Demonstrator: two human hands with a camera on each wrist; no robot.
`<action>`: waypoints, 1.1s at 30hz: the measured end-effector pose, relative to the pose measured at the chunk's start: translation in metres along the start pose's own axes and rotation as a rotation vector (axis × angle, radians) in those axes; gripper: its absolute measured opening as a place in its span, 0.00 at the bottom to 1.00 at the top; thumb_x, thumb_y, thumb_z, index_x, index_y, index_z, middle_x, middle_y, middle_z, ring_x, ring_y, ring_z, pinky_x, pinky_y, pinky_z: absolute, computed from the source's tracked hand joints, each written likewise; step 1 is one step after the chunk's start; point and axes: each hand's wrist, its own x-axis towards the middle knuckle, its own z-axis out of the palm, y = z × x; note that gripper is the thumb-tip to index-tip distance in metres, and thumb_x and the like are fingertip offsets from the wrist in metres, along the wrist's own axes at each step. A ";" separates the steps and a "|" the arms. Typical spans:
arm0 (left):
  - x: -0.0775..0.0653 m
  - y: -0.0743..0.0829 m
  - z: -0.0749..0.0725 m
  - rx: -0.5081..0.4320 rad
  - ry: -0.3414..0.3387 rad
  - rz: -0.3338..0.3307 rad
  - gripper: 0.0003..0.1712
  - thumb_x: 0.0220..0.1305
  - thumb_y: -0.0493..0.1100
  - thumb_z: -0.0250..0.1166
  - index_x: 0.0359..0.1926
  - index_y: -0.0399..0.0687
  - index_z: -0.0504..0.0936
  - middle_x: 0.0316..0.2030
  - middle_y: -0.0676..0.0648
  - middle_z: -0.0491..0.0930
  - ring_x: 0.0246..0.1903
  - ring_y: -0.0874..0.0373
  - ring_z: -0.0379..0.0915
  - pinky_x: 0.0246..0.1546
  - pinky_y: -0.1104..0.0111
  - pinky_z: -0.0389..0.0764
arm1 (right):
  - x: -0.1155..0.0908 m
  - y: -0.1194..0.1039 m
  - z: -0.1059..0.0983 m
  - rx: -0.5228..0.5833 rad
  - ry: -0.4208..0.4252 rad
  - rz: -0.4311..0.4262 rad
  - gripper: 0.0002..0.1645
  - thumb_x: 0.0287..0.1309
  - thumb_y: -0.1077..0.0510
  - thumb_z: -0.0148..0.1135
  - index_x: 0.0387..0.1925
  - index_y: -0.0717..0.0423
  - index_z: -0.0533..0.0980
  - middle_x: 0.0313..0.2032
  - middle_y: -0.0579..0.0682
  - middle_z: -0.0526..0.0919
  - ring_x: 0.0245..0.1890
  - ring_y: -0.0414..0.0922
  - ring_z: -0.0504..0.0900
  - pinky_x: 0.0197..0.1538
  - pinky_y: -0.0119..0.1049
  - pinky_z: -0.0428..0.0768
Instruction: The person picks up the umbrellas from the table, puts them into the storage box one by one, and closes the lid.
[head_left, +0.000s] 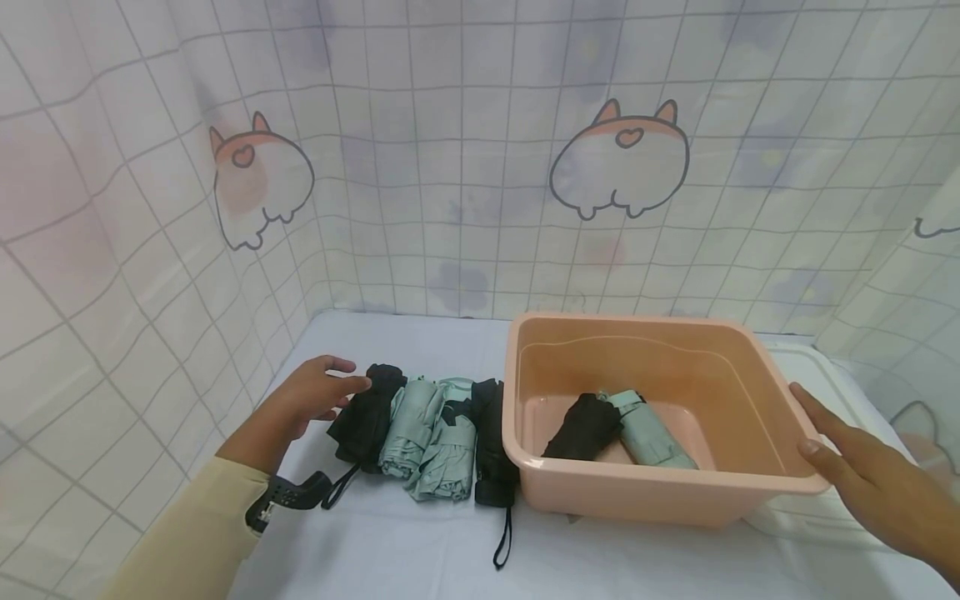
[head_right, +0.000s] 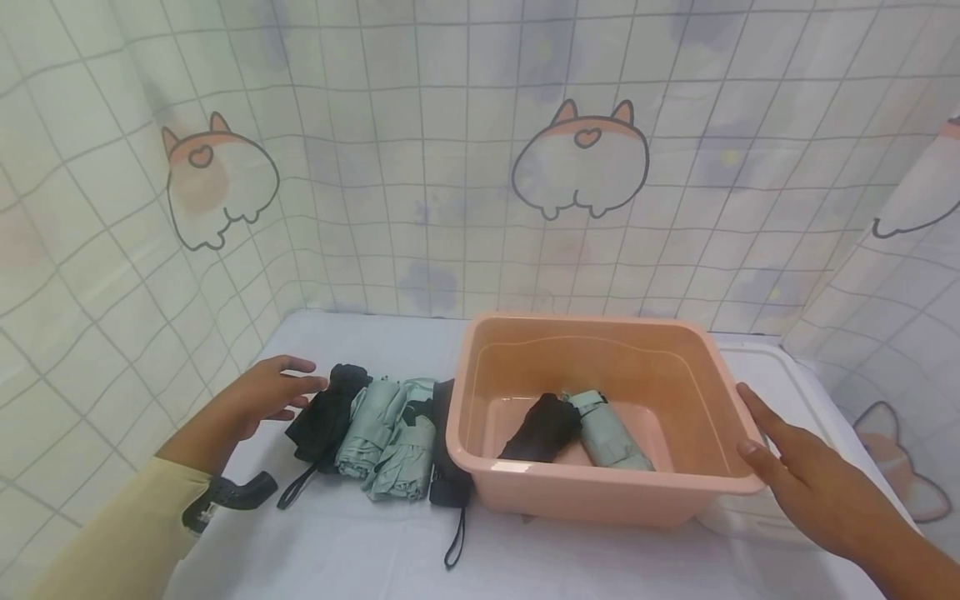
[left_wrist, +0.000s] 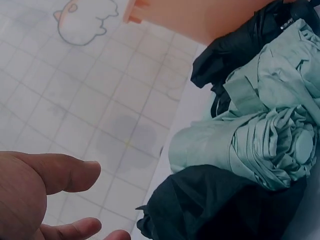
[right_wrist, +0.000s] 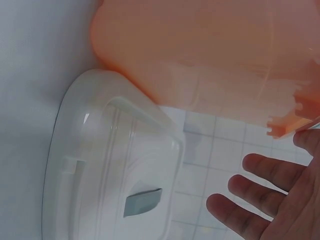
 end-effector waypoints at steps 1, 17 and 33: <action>0.001 -0.002 0.000 0.006 0.001 -0.002 0.40 0.70 0.54 0.66 0.72 0.36 0.64 0.63 0.28 0.70 0.61 0.32 0.71 0.61 0.40 0.73 | 0.000 0.000 0.000 0.002 -0.001 0.000 0.41 0.81 0.50 0.43 0.82 0.39 0.34 0.66 0.83 0.60 0.56 0.89 0.63 0.43 0.85 0.63; 0.011 -0.021 0.011 0.055 -0.089 -0.058 0.59 0.60 0.69 0.70 0.75 0.35 0.57 0.69 0.23 0.60 0.67 0.24 0.60 0.51 0.33 0.76 | 0.000 0.005 -0.002 -0.014 0.000 0.002 0.41 0.81 0.49 0.44 0.82 0.37 0.35 0.66 0.82 0.63 0.57 0.87 0.64 0.41 0.84 0.65; 0.018 -0.033 0.017 -0.025 -0.107 -0.140 0.47 0.64 0.49 0.72 0.73 0.31 0.58 0.62 0.23 0.65 0.58 0.28 0.70 0.37 0.43 0.86 | -0.001 0.004 0.000 -0.022 0.015 -0.012 0.41 0.81 0.50 0.44 0.82 0.39 0.35 0.66 0.81 0.63 0.56 0.88 0.64 0.42 0.85 0.63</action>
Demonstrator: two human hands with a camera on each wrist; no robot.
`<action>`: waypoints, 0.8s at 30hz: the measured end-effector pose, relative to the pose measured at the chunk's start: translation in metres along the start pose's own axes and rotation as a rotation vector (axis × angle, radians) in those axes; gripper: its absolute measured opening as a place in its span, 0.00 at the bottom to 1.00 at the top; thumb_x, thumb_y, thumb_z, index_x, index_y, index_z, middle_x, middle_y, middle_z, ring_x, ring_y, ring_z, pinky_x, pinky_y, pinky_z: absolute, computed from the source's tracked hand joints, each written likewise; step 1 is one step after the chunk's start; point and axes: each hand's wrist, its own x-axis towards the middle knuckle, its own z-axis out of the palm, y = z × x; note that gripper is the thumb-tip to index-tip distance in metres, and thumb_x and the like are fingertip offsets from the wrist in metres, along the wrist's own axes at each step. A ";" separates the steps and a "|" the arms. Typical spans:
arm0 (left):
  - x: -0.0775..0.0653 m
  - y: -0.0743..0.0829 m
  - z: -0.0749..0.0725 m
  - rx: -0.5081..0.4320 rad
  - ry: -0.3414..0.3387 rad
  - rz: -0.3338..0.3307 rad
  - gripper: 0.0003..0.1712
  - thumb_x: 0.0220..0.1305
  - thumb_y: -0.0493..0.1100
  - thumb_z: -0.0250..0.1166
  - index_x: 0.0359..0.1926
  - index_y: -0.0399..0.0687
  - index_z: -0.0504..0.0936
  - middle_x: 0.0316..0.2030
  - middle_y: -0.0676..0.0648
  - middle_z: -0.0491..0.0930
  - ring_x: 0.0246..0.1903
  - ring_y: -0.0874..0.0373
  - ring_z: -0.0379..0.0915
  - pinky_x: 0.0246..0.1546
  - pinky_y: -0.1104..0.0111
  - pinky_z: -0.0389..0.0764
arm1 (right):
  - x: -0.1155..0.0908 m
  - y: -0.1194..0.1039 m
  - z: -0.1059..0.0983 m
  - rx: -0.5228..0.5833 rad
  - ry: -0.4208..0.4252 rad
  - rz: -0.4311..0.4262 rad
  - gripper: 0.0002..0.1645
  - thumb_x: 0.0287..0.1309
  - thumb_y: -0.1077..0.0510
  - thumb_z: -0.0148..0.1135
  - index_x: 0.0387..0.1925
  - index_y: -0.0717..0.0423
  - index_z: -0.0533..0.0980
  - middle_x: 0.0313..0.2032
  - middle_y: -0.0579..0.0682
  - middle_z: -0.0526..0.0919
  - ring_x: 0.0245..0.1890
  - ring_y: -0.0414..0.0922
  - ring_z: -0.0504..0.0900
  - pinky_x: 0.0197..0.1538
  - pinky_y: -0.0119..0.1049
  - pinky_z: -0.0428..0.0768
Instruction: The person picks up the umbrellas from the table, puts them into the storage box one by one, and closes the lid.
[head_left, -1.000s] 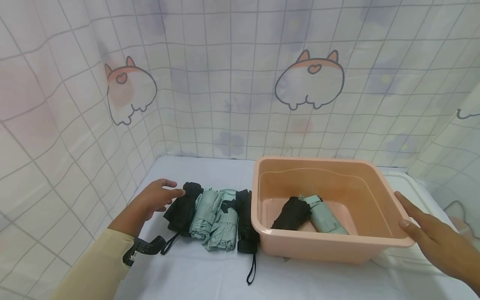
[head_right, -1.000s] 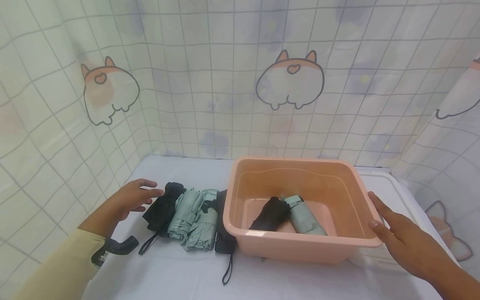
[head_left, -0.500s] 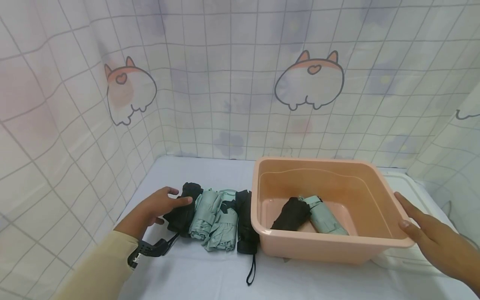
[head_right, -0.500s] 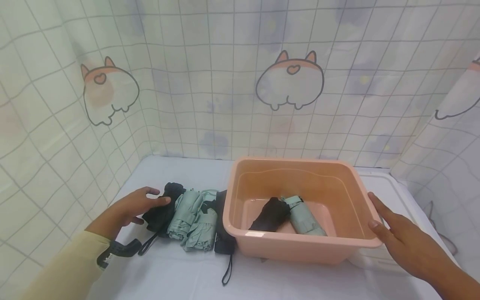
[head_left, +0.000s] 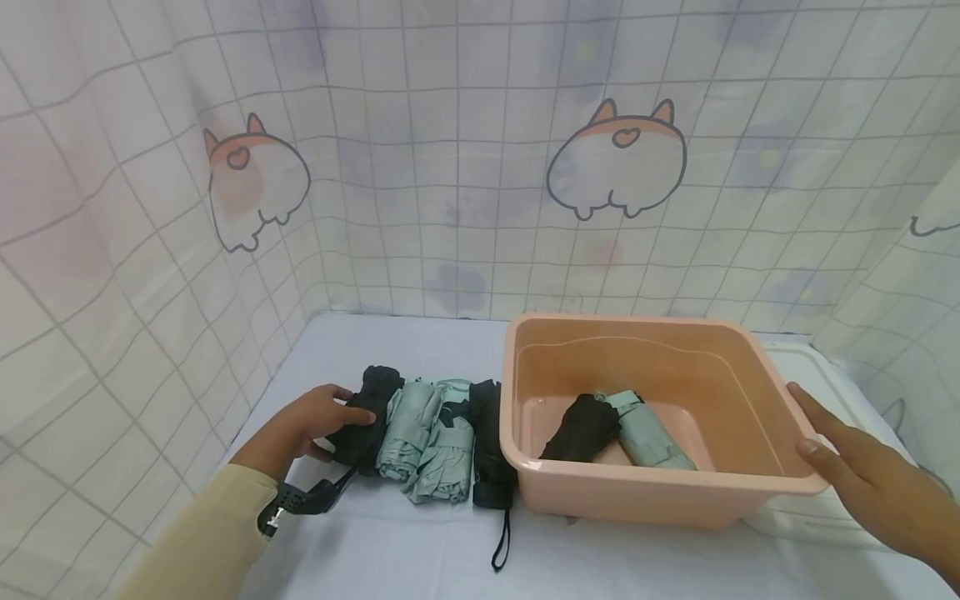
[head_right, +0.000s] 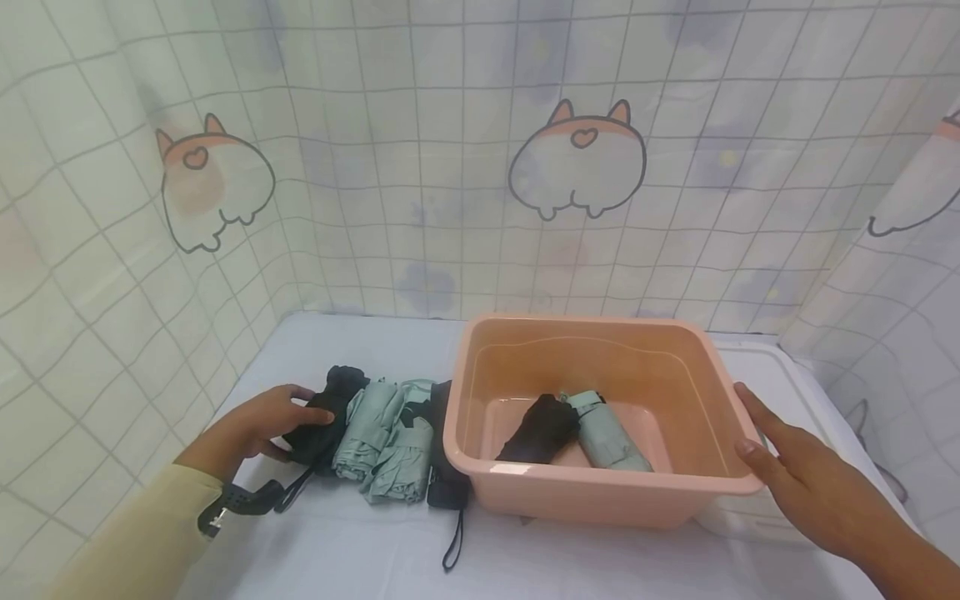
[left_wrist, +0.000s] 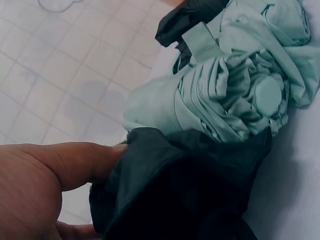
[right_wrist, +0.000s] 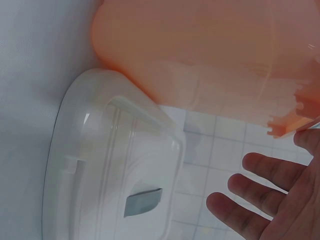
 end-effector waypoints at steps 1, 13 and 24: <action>0.001 -0.001 0.000 -0.001 -0.001 -0.003 0.47 0.64 0.48 0.72 0.73 0.31 0.58 0.62 0.23 0.65 0.57 0.28 0.70 0.37 0.43 0.86 | 0.000 0.000 0.000 -0.002 0.001 -0.002 0.41 0.81 0.50 0.44 0.82 0.39 0.35 0.66 0.82 0.63 0.56 0.88 0.64 0.42 0.85 0.64; 0.011 -0.008 0.000 -0.008 -0.050 -0.033 0.49 0.64 0.47 0.73 0.72 0.25 0.57 0.62 0.25 0.66 0.57 0.31 0.69 0.42 0.45 0.85 | -0.001 0.002 0.003 0.059 0.030 -0.023 0.40 0.81 0.53 0.43 0.82 0.36 0.37 0.68 0.81 0.60 0.57 0.88 0.63 0.45 0.85 0.60; 0.015 -0.009 0.003 0.002 -0.045 -0.036 0.51 0.61 0.49 0.75 0.70 0.22 0.59 0.60 0.26 0.68 0.57 0.33 0.69 0.49 0.44 0.83 | 0.000 0.001 0.003 0.052 0.031 -0.019 0.41 0.81 0.53 0.44 0.82 0.37 0.36 0.69 0.80 0.59 0.56 0.88 0.63 0.44 0.85 0.61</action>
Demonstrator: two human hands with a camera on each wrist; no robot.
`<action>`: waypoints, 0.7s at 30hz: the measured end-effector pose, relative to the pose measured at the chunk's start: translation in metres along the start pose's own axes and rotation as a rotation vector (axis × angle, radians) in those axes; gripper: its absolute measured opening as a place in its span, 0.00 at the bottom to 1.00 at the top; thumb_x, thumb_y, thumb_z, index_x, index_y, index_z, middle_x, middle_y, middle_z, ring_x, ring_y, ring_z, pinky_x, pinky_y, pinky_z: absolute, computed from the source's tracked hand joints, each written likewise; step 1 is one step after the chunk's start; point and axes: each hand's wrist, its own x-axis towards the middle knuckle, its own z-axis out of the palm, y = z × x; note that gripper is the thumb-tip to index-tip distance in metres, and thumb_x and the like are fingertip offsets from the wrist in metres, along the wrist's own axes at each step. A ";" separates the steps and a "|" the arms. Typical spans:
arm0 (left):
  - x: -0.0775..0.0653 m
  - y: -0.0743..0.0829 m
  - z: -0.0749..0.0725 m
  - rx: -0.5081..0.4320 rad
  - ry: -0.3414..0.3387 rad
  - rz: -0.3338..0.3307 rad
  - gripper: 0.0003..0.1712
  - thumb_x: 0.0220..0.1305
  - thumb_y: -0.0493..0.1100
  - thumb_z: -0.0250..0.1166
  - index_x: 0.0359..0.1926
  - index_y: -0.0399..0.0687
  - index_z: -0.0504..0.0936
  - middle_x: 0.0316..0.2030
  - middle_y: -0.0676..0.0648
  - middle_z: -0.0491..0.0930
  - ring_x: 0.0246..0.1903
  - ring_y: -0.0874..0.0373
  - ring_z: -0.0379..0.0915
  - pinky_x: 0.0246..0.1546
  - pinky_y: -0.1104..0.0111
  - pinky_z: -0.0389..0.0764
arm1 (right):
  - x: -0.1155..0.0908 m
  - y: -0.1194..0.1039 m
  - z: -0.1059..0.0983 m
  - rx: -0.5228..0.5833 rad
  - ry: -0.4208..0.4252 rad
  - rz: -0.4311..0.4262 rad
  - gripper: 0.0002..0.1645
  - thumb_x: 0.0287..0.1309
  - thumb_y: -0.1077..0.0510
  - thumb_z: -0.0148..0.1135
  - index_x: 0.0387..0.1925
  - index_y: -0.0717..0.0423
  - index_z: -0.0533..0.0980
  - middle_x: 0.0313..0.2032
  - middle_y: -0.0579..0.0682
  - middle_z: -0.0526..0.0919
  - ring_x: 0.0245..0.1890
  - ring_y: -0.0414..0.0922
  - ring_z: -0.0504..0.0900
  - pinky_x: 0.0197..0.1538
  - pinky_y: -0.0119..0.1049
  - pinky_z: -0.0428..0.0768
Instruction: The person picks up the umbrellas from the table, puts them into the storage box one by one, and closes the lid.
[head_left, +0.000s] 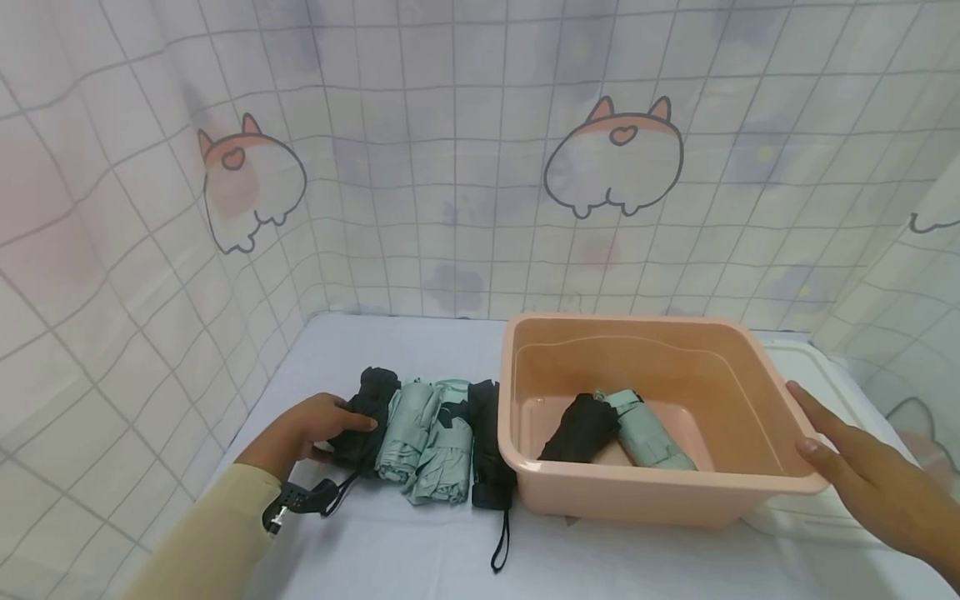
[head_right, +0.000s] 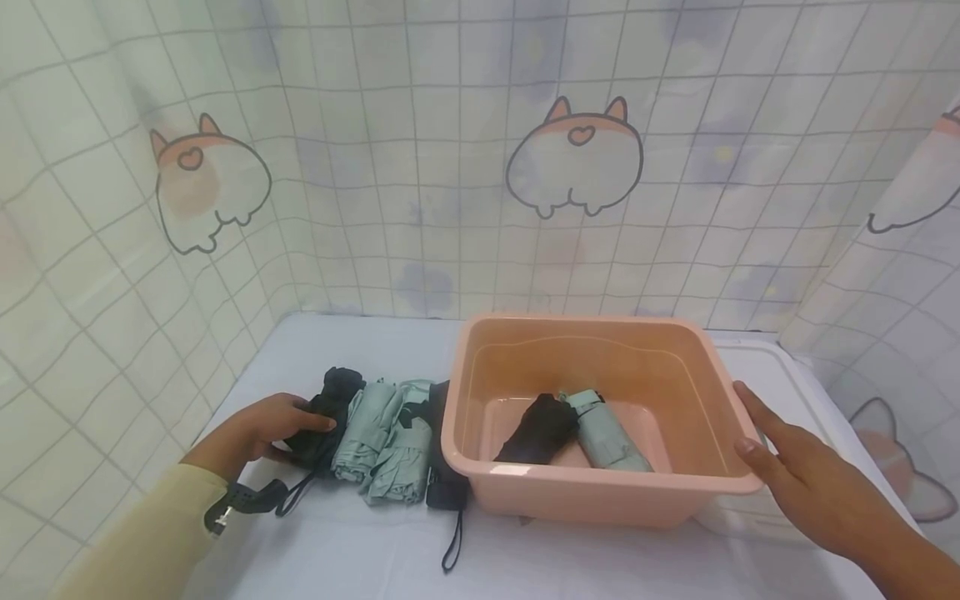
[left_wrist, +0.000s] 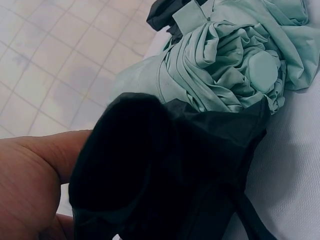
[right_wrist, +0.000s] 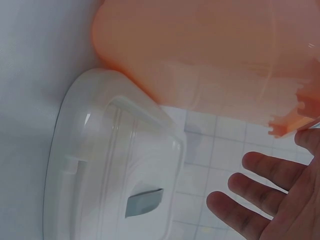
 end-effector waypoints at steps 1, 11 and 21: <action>0.000 0.000 0.000 0.003 0.000 0.002 0.51 0.61 0.49 0.75 0.70 0.22 0.59 0.60 0.26 0.68 0.57 0.33 0.70 0.49 0.44 0.83 | 0.000 0.000 0.000 0.004 0.003 0.001 0.41 0.81 0.53 0.44 0.82 0.37 0.37 0.69 0.80 0.59 0.57 0.88 0.63 0.45 0.85 0.61; 0.000 0.003 -0.001 0.061 -0.003 0.046 0.52 0.59 0.50 0.76 0.69 0.22 0.59 0.60 0.25 0.70 0.58 0.33 0.71 0.53 0.44 0.81 | 0.002 -0.001 -0.001 0.032 0.002 0.004 0.41 0.81 0.53 0.44 0.82 0.36 0.36 0.71 0.79 0.56 0.58 0.88 0.61 0.48 0.87 0.57; -0.001 0.000 -0.002 0.051 -0.001 0.048 0.51 0.58 0.50 0.77 0.68 0.21 0.61 0.59 0.25 0.71 0.58 0.33 0.72 0.50 0.45 0.83 | 0.002 -0.003 -0.002 0.002 -0.029 0.014 0.41 0.81 0.52 0.43 0.82 0.38 0.35 0.69 0.81 0.58 0.57 0.89 0.62 0.45 0.86 0.60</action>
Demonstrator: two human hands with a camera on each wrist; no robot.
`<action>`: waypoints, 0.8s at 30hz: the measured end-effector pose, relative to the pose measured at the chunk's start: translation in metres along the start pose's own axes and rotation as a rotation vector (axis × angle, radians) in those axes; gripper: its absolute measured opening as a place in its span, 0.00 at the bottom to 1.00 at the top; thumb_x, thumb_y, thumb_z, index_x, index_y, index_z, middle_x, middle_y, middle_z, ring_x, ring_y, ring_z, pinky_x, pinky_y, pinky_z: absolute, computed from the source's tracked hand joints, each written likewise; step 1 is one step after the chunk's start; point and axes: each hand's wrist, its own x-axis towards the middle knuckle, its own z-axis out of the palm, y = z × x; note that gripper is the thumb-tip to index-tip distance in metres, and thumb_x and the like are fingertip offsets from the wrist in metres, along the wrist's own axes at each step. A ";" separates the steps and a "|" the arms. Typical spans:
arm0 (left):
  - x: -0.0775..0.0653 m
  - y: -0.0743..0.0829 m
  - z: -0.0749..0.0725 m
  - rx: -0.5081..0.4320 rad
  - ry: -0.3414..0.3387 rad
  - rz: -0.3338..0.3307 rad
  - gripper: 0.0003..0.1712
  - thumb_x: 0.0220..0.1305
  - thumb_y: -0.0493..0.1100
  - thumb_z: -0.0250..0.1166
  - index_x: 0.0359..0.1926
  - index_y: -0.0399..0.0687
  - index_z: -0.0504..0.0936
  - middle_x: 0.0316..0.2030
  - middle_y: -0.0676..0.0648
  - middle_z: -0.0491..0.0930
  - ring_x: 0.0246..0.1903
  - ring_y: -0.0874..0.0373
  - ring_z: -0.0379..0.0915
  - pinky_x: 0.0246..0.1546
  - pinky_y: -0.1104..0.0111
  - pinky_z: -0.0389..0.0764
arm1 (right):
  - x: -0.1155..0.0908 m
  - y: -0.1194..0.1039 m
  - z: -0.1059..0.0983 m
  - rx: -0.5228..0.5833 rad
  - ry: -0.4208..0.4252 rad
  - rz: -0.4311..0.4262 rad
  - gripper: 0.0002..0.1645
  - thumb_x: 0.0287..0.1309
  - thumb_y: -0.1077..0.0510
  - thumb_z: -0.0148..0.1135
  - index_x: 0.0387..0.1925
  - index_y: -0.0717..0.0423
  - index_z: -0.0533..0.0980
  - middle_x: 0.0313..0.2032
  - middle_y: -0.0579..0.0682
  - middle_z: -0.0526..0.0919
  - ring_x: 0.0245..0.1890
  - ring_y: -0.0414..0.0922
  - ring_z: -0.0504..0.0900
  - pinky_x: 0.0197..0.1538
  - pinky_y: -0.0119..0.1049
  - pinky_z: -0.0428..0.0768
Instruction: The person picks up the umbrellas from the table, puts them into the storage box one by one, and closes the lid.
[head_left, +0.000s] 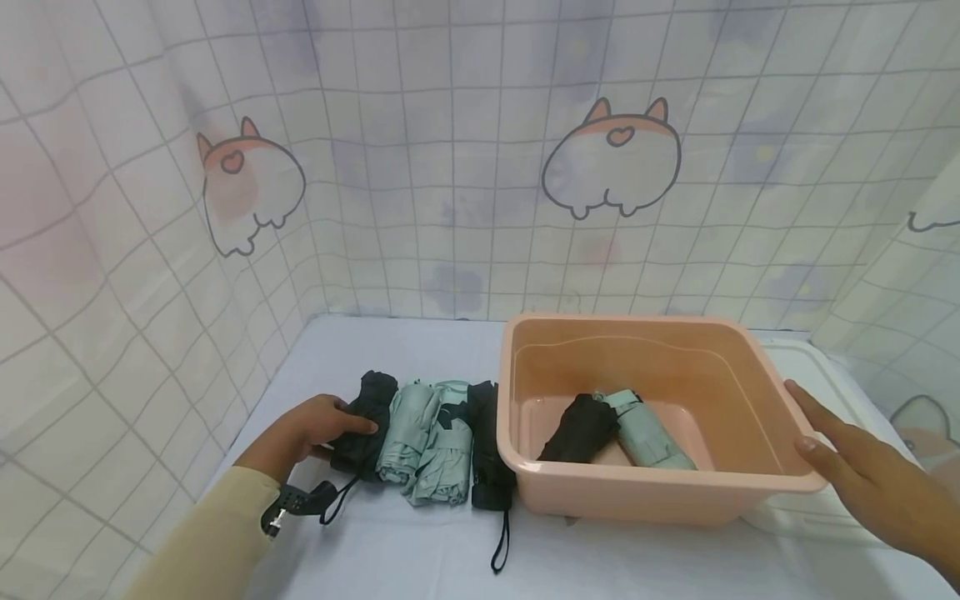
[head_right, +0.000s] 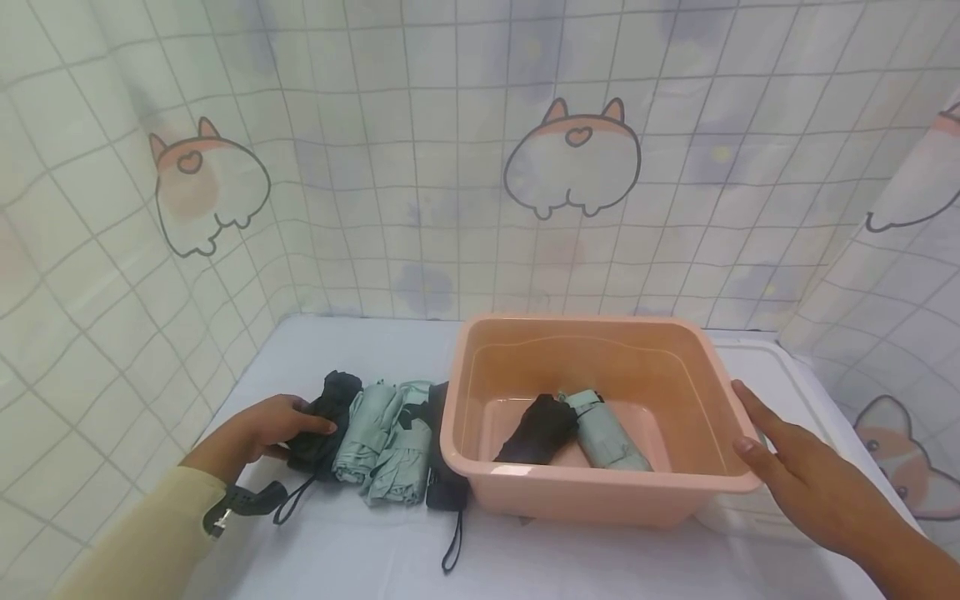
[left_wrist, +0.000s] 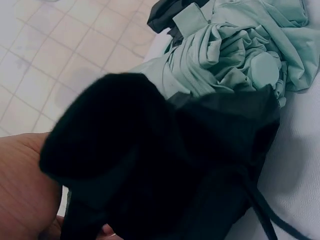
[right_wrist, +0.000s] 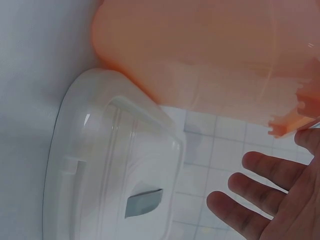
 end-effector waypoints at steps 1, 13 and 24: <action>0.000 -0.001 0.000 -0.007 -0.001 0.000 0.52 0.58 0.51 0.77 0.68 0.21 0.60 0.60 0.25 0.70 0.58 0.33 0.72 0.49 0.45 0.83 | 0.000 0.000 0.000 -0.009 -0.001 0.000 0.41 0.81 0.52 0.43 0.82 0.39 0.35 0.69 0.81 0.58 0.57 0.89 0.62 0.44 0.86 0.61; -0.003 -0.011 -0.005 -0.103 0.002 0.022 0.50 0.60 0.49 0.76 0.73 0.30 0.59 0.61 0.26 0.69 0.54 0.35 0.75 0.48 0.44 0.83 | 0.000 0.002 0.000 -0.037 -0.011 0.011 0.41 0.81 0.50 0.44 0.82 0.39 0.35 0.67 0.81 0.62 0.57 0.88 0.63 0.43 0.85 0.63; -0.009 -0.011 -0.019 -0.197 0.015 0.047 0.51 0.63 0.50 0.74 0.74 0.32 0.56 0.64 0.25 0.66 0.59 0.33 0.72 0.54 0.43 0.80 | 0.000 0.002 0.000 -0.035 -0.009 0.005 0.41 0.81 0.51 0.44 0.82 0.39 0.35 0.67 0.81 0.61 0.57 0.88 0.63 0.42 0.86 0.62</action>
